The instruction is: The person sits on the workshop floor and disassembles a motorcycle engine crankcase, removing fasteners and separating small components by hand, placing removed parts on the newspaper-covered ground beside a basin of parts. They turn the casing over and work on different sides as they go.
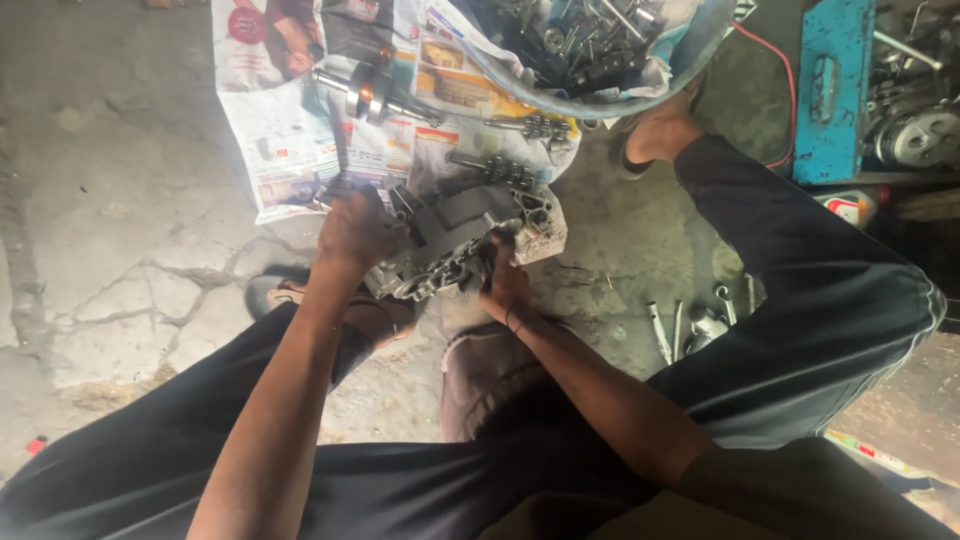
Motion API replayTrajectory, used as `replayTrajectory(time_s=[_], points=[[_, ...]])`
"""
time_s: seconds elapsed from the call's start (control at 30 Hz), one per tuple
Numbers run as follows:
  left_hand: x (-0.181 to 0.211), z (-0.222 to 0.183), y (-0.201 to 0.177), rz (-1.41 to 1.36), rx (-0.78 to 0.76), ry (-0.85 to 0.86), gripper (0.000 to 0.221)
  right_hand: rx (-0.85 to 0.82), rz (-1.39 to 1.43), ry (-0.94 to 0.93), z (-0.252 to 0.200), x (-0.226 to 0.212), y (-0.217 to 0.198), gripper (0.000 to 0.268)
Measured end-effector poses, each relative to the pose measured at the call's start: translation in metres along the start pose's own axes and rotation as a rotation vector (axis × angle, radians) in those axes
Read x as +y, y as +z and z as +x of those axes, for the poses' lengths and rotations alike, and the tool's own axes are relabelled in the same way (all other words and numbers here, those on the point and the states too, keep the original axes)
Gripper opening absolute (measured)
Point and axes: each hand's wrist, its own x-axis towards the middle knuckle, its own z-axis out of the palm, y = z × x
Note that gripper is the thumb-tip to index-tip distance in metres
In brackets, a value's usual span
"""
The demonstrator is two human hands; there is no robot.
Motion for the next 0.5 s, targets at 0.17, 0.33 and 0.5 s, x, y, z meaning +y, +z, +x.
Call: replayTrajectory(time_s=[0.17,0.33,0.5], points=[[-0.017,0.009,0.012,0.041,0.108,0.072,0.061,-0.026,-0.202,-0.069,0.011,0.011,0.020,0.093],[-0.012,0.019,0.019,0.117,0.073,0.099,0.063,0.128,-0.235,-0.254,0.030,0.020,-0.001,0.071],[-0.010,0.013,0.005,0.082,0.068,0.038,0.062,-0.288,-0.534,-0.244,0.061,0.043,-0.019,0.037]])
